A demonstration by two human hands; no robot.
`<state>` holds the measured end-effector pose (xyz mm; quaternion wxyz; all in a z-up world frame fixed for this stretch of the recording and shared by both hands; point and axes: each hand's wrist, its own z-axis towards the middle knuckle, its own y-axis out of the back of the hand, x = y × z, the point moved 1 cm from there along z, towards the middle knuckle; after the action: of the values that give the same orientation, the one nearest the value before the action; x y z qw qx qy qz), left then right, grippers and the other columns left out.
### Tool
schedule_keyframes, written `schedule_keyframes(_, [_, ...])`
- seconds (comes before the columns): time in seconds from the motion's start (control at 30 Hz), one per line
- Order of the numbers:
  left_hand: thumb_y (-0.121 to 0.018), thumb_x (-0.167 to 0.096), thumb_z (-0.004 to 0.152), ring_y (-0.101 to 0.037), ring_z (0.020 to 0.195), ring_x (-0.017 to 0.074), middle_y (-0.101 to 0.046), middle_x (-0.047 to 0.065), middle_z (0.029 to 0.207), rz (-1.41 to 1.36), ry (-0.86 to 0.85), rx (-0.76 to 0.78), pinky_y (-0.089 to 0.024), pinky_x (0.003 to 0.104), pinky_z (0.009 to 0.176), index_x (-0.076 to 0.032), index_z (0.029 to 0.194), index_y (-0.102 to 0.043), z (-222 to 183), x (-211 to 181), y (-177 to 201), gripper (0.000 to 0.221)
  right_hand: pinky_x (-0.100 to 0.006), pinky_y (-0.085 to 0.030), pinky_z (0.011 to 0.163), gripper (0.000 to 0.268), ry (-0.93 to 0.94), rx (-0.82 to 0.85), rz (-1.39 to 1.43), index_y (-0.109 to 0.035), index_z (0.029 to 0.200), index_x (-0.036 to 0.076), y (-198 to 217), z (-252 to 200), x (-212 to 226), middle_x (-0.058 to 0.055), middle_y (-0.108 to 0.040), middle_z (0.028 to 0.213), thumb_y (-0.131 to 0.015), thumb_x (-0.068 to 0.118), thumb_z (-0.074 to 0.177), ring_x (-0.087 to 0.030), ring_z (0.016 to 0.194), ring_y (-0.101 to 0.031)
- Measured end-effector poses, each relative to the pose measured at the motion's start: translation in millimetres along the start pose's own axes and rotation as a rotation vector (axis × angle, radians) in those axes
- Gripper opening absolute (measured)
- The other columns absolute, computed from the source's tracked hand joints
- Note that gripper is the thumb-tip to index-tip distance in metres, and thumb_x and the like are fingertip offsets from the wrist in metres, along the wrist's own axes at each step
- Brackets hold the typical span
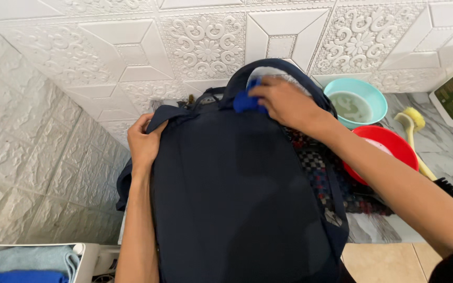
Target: The person brushes the exterior of a dark blue backpack, wipes it with a blue cloth, and opens the compartments. They then wipe the soles and sides of blue and yellow sneakers before arranging several cleaning brushes on a patterned mat.
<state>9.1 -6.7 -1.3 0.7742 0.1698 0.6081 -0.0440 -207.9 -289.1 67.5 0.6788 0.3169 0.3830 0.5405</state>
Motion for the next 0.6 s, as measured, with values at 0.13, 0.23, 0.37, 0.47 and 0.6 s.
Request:
schedule_keyframes(0.13, [-0.087, -0.016, 0.081, -0.058, 0.068, 0.0078, -0.070, 0.000, 0.075, 0.036, -0.009, 0.007, -0.046, 0.020, 0.061, -0.022, 0.101, -0.080, 10, 14, -3, 0.022, -0.046, -0.059, 0.081, 0.026, 0.035, 0.283, 0.296, -0.078, 0.111, 0.022, 24, -20, 23, -0.017, -0.067, 0.111, -0.063, 0.010, 0.093, -0.042, 0.101, -0.069])
schedule_keyframes(0.23, [-0.087, -0.016, 0.081, -0.055, 0.068, 0.0072, -0.069, -0.001, 0.074, 0.038, -0.011, -0.005, -0.043, 0.020, 0.060, -0.023, 0.100, -0.079, 16, 23, -4, 0.022, -0.043, -0.060, 0.075, 0.031, 0.104, 0.339, 0.296, -0.074, 0.117, 0.021, 47, -65, 45, -0.016, -0.065, 0.106, -0.057, 0.011, 0.093, -0.041, 0.095, -0.068])
schedule_keyframes(0.37, [-0.080, -0.008, 0.086, -0.068, 0.090, 0.0037, -0.077, -0.003, 0.096, -0.061, -0.066, 0.055, -0.051, 0.018, 0.080, -0.012, 0.102, -0.077, 10, 14, 0, 0.017, -0.049, -0.059, 0.068, 0.051, 0.192, 0.661, 0.206, -0.054, 0.140, 0.023, 103, -127, 87, -0.012, -0.053, 0.107, -0.055, 0.016, 0.089, -0.037, 0.101, -0.053])
schedule_keyframes(0.47, [-0.081, -0.010, 0.086, -0.069, 0.092, 0.0046, -0.077, -0.002, 0.097, -0.076, -0.039, 0.054, -0.052, 0.018, 0.081, -0.012, 0.102, -0.077, 6, 6, 0, 0.017, -0.055, -0.044, 0.096, 0.040, 0.357, 0.612, 0.493, -0.063, 0.125, 0.013, 106, -204, 111, -0.020, -0.053, 0.116, -0.068, 0.022, 0.087, -0.047, 0.112, -0.050])
schedule_keyframes(0.6, [-0.081, -0.009, 0.086, -0.068, 0.091, 0.0037, -0.077, -0.003, 0.097, -0.083, -0.051, 0.049, -0.052, 0.018, 0.081, -0.012, 0.102, -0.077, 8, 12, -1, 0.017, -0.046, -0.052, 0.052, 0.021, 0.388, 0.865, 0.785, -0.064, 0.121, 0.015, 127, -209, 121, -0.017, -0.048, 0.111, -0.057, 0.033, 0.113, -0.037, 0.097, -0.047])
